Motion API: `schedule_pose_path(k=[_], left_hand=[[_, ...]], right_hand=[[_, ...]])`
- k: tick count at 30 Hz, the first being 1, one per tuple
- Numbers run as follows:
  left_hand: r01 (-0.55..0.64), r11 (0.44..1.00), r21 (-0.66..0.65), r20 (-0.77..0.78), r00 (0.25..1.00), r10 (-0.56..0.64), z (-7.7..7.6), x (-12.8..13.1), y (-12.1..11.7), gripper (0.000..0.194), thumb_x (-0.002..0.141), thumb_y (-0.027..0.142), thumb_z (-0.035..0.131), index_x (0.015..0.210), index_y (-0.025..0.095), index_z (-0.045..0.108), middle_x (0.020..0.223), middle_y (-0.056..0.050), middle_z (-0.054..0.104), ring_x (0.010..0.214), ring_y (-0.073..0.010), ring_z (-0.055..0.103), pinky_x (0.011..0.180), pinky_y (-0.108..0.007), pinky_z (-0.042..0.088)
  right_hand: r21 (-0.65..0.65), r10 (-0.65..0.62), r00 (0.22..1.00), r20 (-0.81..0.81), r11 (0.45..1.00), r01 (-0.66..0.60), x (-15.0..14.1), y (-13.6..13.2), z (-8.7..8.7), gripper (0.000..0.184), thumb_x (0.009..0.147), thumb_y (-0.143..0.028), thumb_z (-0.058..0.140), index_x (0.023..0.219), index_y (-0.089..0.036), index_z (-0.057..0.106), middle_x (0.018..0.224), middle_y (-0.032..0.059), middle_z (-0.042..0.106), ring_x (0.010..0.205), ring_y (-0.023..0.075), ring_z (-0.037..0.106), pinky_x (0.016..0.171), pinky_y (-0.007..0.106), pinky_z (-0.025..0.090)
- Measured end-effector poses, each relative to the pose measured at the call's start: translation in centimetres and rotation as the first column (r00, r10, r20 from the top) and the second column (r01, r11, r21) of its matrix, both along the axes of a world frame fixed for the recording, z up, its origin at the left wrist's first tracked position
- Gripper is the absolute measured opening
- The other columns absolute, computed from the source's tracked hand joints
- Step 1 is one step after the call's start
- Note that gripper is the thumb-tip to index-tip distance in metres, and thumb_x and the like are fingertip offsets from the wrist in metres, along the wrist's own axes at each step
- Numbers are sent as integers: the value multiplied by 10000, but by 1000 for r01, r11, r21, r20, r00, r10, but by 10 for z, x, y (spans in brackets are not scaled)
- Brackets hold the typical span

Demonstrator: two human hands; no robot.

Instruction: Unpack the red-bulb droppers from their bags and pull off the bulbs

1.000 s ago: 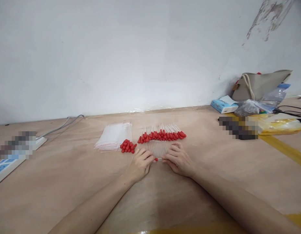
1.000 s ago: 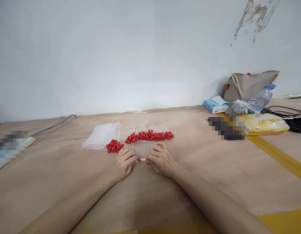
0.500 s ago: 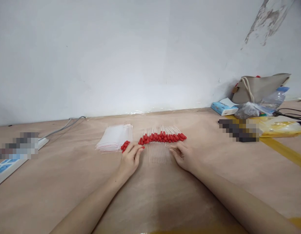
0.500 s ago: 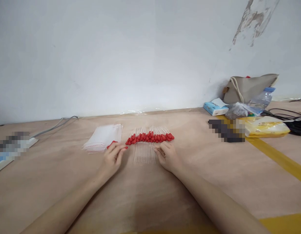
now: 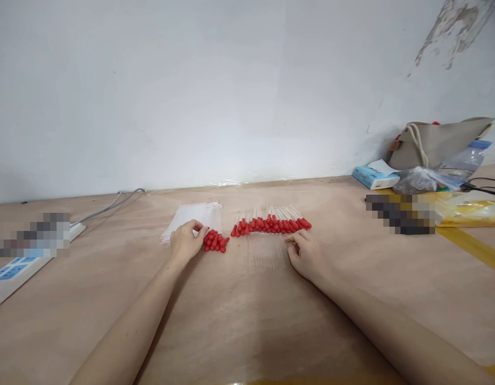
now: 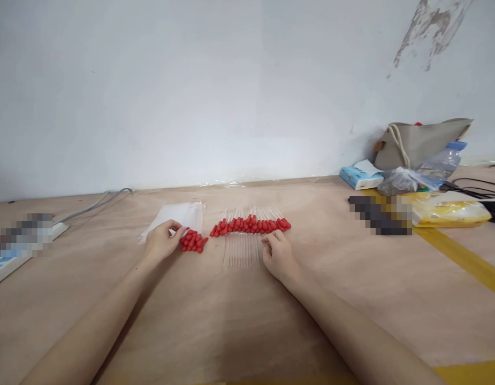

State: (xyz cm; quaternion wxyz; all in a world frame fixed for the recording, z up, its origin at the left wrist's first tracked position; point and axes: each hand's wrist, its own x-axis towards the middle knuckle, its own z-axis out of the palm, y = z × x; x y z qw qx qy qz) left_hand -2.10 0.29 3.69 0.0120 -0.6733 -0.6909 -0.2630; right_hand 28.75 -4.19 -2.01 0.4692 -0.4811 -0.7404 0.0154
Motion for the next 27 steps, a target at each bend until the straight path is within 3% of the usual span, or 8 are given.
schedule_pose_path(k=[3, 9, 13, 18, 22, 27], left_hand=[[4, 999, -43, -18, 1000, -5, 0, 0, -1, 285, 780, 454, 442, 713, 224, 596, 734, 8, 649, 625, -162, 553, 574, -263, 325], [49, 973, 225, -80, 996, -32, 13, 15, -8, 249, 801, 400, 454, 747, 208, 604, 830, -20, 630, 794, -194, 538, 685, -295, 338], [208, 961, 182, -181, 968, -175, 17, 46, -10, 181, 787, 364, 507, 733, 232, 618, 852, -10, 623, 856, -212, 504, 729, -335, 309], [381, 919, 101, -255, 903, -346, 9, 84, -3, 225, 722, 445, 598, 723, 220, 604, 848, -17, 610, 862, -216, 490, 745, -359, 285], [383, 919, 92, -282, 895, -345, 0, 93, 1, 250, 684, 445, 643, 664, 201, 590, 834, -27, 603, 866, -222, 489, 725, -360, 276], [338, 920, 198, -199, 933, -300, 0, 94, -3, 235, 783, 393, 550, 659, 198, 593, 791, -15, 608, 833, -191, 507, 708, -343, 280]], right_hand=[[-15, 39, 999, -2, 999, -39, -4, -3, 0, 191, 728, -64, 399, 769, -166, 556, 759, 45, 493, 626, 122, 499, 540, 241, 434], [-49, 81, 997, -8, 996, -81, -9, -9, 6, 153, 747, -112, 423, 786, -162, 561, 726, 32, 486, 541, 98, 469, 493, 230, 408], [-65, 90, 996, -9, 994, -91, -9, -10, 10, 137, 772, -146, 424, 790, -164, 558, 719, 33, 494, 565, 109, 480, 516, 241, 412], [-93, 99, 995, 6, 991, -98, -7, -10, 12, 124, 793, -179, 434, 775, -166, 556, 717, 33, 486, 584, 116, 479, 524, 245, 408], [-101, 91, 996, -1, 991, -91, -7, -10, 14, 147, 815, -209, 430, 744, -171, 554, 699, 26, 483, 575, 115, 471, 538, 252, 410], [-119, 88, 996, -21, 989, -90, -8, -10, 16, 163, 828, -240, 438, 745, -170, 561, 708, 29, 482, 586, 116, 470, 545, 252, 420]])
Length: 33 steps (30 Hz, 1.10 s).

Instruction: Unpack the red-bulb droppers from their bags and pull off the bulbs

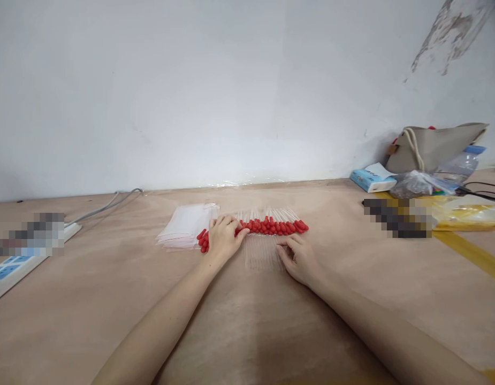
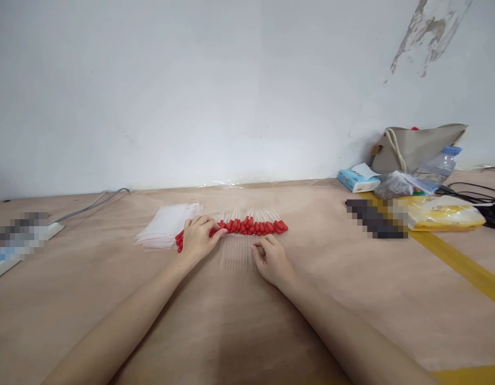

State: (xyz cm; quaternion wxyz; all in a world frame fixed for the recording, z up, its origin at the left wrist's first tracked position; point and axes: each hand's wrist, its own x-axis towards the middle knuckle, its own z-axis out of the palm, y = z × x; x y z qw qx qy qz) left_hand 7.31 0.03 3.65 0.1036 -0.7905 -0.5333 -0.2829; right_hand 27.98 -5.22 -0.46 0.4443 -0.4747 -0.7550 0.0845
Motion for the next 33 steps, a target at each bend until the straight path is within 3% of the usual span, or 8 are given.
schedule_pose_path(k=[7, 11, 13, 16, 21, 24, 29, 33], left_hand=[[-42, 982, 187, 279, 960, -12, -1, -11, -27, 215, 788, 373, 549, 674, 205, 619, 800, -19, 608, 799, -173, 527, 742, -341, 320], [206, 949, 238, 307, 911, -275, -13, -27, -45, 121, 767, 324, 590, 734, 219, 640, 787, -17, 614, 787, -159, 543, 761, -338, 365], [323, 918, 232, 290, 877, -382, -17, -31, -51, 72, 763, 283, 602, 760, 225, 645, 772, -13, 614, 773, -154, 542, 749, -336, 380], [397, 887, 237, 296, 840, -455, -18, -32, -54, 58, 764, 253, 602, 786, 230, 650, 756, -14, 609, 746, -151, 537, 717, -330, 392], [460, 852, 251, 303, 799, -520, -21, -29, -53, 75, 754, 220, 617, 810, 249, 658, 762, -9, 609, 731, -139, 530, 712, -326, 397], [459, 866, 198, 289, 817, -499, -23, -29, -52, 79, 756, 239, 614, 820, 250, 659, 792, -13, 619, 775, -144, 532, 751, -334, 399], [426, 904, 48, 123, 895, -428, -21, -26, -52, 262, 766, 335, 587, 1019, 271, 615, 1111, -57, 574, 1062, -228, 455, 898, -434, 341], [476, 878, 48, 35, 878, -478, -22, -20, -51, 187, 794, 309, 557, 958, 267, 636, 1099, -44, 590, 1069, -220, 456, 907, -427, 335]], right_hand=[[57, -103, 986, -133, 992, 112, 2, 6, -9, 181, 831, -301, 456, 878, -171, 573, 942, 102, 474, 823, 182, 527, 637, 311, 482], [163, -132, 985, -109, 975, 148, 5, 1, -2, 409, 798, -334, 514, 1172, -181, 452, 1146, 146, 416, 1026, 240, 479, 819, 412, 455], [219, -79, 997, 13, 973, 74, 6, -3, 4, 549, 775, -366, 546, 1267, -191, 375, 1224, 153, 390, 1112, 265, 429, 890, 446, 407], [299, 13, 975, 220, 951, -80, 6, -6, 9, 534, 756, -396, 576, 1243, -237, 429, 1260, 125, 415, 1159, 270, 395, 932, 461, 350], [349, 51, 933, 357, 919, -183, 0, -6, 6, 325, 803, -310, 547, 1125, -267, 538, 946, 38, 633, 983, 192, 514, 938, 448, 292], [327, 67, 923, 379, 923, -201, -2, -7, 4, 224, 827, -260, 511, 1035, -259, 592, 714, -4, 634, 785, 146, 543, 931, 439, 280], [314, 61, 913, 403, 928, -201, -3, -8, 4, 178, 828, -235, 496, 953, -249, 621, 658, -10, 612, 739, 141, 525, 924, 439, 277], [325, 54, 906, 420, 923, -206, -5, -10, 6, 183, 833, -237, 480, 947, -247, 623, 655, -5, 606, 731, 141, 517, 918, 433, 287]])
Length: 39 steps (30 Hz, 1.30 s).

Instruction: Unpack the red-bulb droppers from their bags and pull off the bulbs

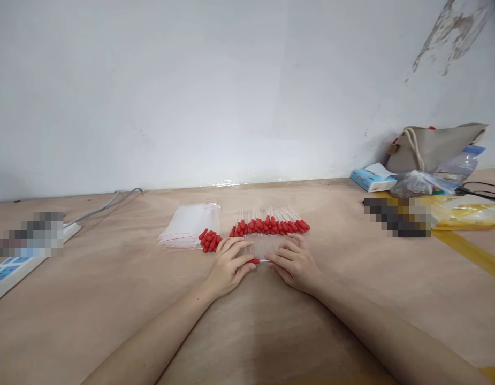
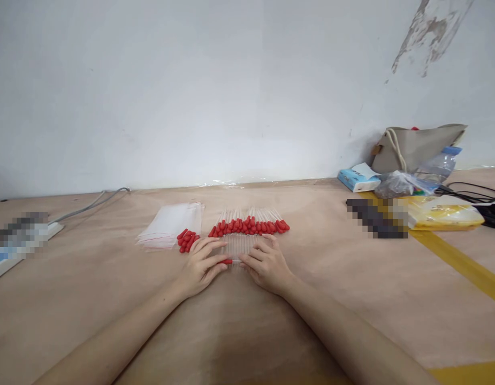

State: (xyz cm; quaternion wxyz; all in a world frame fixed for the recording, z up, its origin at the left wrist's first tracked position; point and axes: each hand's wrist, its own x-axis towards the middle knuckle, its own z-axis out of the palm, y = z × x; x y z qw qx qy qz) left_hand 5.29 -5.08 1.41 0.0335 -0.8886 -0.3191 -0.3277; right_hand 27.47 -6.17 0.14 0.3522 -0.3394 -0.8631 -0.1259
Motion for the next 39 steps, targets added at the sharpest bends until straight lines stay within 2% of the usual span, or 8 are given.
schedule_pose_path(k=[6, 16, 25, 30, 32, 34, 37, 39], left_hand=[[20, 1000, 19, 6, 1000, -21, -4, 1, 2, 116, 813, 266, 530, 868, 236, 627, 995, -19, 632, 1036, -196, 479, 930, -404, 321], [-11, 1000, 1, -109, 994, 11, 3, 2, -7, 134, 822, 209, 477, 750, 228, 589, 817, 18, 657, 923, -174, 517, 941, -414, 261], [20, 1000, -14, -119, 993, -22, 2, 2, -8, 154, 825, 180, 446, 766, 230, 579, 832, 22, 657, 910, -175, 506, 962, -427, 236], [35, 999, -5, -83, 996, -35, 3, -2, -7, 153, 828, 178, 445, 775, 223, 582, 809, 11, 655, 878, -177, 514, 923, -416, 278], [5, 1000, -9, -41, 999, -5, 1, -7, -6, 144, 830, 179, 449, 792, 219, 582, 818, -1, 653, 862, -179, 516, 888, -405, 315], [-17, 1000, -24, 25, 1000, 18, -2, -11, -5, 128, 833, 178, 458, 835, 215, 581, 855, -19, 640, 857, -174, 519, 853, -376, 360], [-6, 999, -37, 163, 987, 12, -7, -14, -5, 156, 835, 167, 466, 937, 207, 577, 922, -46, 591, 880, -155, 526, 816, -313, 421], [-57, 998, -31, 262, 963, 64, -5, -15, -1, 210, 835, 165, 459, 1009, 204, 570, 956, -61, 550, 905, -153, 527, 814, -295, 439]], right_hand=[[0, -9, 999, 43, 1000, 9, -3, -1, 0, 194, 832, -307, 487, 959, -252, 623, 642, -3, 604, 701, 141, 495, 891, 415, 289], [-70, 38, 999, 17, 997, -37, -1, -2, 0, 155, 831, -282, 483, 838, -267, 637, 583, -19, 571, 672, 135, 461, 873, 398, 269], [-79, 46, 999, 18, 996, -44, -1, -5, 2, 153, 834, -275, 474, 813, -251, 624, 582, -25, 574, 658, 131, 433, 878, 402, 260], [-85, 43, 999, 7, 996, -42, 6, -5, 4, 159, 830, -274, 475, 806, -247, 630, 577, -23, 571, 659, 133, 445, 869, 397, 276], [-88, 8, 1000, -23, 996, -10, 11, -3, 2, 153, 820, -267, 489, 775, -241, 632, 574, -19, 570, 657, 137, 451, 849, 384, 291], [-103, -80, 992, -100, 992, 70, 16, 2, 0, 152, 818, -261, 493, 771, -235, 635, 598, -10, 587, 650, 140, 461, 801, 357, 311], [-165, -217, 951, -221, 969, 183, 18, 8, -4, 163, 831, -246, 467, 868, -227, 624, 704, 10, 627, 668, 142, 505, 743, 321, 323], [-213, -285, 924, -255, 949, 234, 16, 9, -6, 170, 833, -238, 446, 894, -211, 602, 716, 16, 624, 675, 143, 529, 726, 304, 324]])
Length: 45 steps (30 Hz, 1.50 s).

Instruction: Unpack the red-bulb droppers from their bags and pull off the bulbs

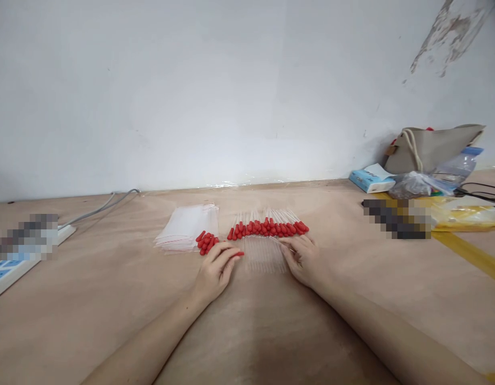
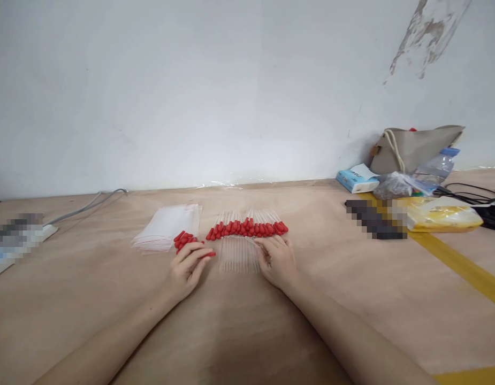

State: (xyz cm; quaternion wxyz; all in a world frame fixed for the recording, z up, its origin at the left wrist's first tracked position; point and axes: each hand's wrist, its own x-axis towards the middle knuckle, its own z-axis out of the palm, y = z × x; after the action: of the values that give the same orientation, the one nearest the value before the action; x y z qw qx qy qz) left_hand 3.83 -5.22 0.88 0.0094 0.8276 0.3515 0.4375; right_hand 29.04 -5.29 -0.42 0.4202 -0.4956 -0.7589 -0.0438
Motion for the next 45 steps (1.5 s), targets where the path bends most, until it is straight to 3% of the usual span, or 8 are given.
schedule_pose_path(k=[4, 9, 17, 22, 27, 33, 39, 45], left_hand=[[-253, 967, -43, 148, 955, 256, 17, -17, 19, 247, 828, 219, 448, 1032, 193, 586, 965, -66, 503, 877, -157, 541, 770, -289, 454], [-415, 845, -339, 131, 868, 479, 36, -60, 50, 341, 756, 337, 515, 1071, 205, 521, 817, -9, 559, 651, -119, 536, 583, -237, 442], [-492, 748, -445, -123, 861, 493, 18, -77, 59, 271, 703, 450, 534, 826, 211, 570, 811, 4, 637, 625, -134, 527, 576, -241, 395], [-571, 716, -401, -186, 816, 547, 28, -72, 54, 285, 768, 470, 451, 786, 225, 595, 710, 13, 633, 625, -152, 530, 597, -259, 380], [-589, 793, -156, -112, 808, 579, 42, -60, 44, 217, 779, 399, 479, 810, 217, 594, 816, 4, 644, 711, -170, 525, 660, -279, 374], [-400, 916, -45, -319, 874, 366, 54, -9, 37, 163, 793, 342, 500, 775, 226, 613, 851, -11, 637, 842, -200, 510, 742, -331, 328], [-276, 961, -16, -479, 846, 235, 44, 45, 63, 188, 755, 380, 570, 859, 227, 605, 885, -28, 623, 898, -219, 492, 770, -359, 294], [-320, 947, 35, -453, 840, 300, 30, 66, 77, 216, 791, 386, 520, 755, 183, 581, 822, -54, 614, 857, -223, 498, 765, -369, 288]], right_hand=[[-55, -109, 994, 25, 992, 111, -3, -2, 2, 135, 810, -230, 441, 781, -188, 565, 645, 4, 592, 649, 138, 531, 704, 279, 310], [-73, -183, 979, 91, 979, 189, -5, -4, 5, 113, 777, -203, 457, 731, -187, 559, 670, 4, 611, 668, 136, 542, 690, 274, 283], [-65, -96, 991, 96, 993, 102, -8, -6, 4, 148, 767, -181, 467, 818, -205, 604, 766, 24, 650, 758, 153, 566, 768, 296, 286], [-50, -54, 993, 102, 997, 59, -8, -8, 6, 143, 745, -196, 500, 829, -213, 615, 766, 12, 658, 773, 156, 571, 797, 309, 285], [-74, -46, 994, 94, 996, 53, -7, -6, 5, 144, 768, -214, 485, 838, -209, 610, 729, 16, 650, 745, 158, 569, 800, 324, 290], [-177, -85, 996, 39, 980, 91, -5, -4, 3, 157, 812, -275, 455, 845, -209, 593, 759, 10, 644, 761, 153, 569, 802, 330, 288], [-241, -115, 993, -12, 964, 109, -4, -3, 4, 186, 829, -325, 437, 842, -220, 589, 805, 9, 646, 785, 155, 567, 799, 333, 286], [-254, -123, 992, -22, 961, 113, -5, -2, 5, 224, 842, -351, 412, 839, -219, 593, 773, 10, 644, 798, 161, 562, 814, 332, 287]])
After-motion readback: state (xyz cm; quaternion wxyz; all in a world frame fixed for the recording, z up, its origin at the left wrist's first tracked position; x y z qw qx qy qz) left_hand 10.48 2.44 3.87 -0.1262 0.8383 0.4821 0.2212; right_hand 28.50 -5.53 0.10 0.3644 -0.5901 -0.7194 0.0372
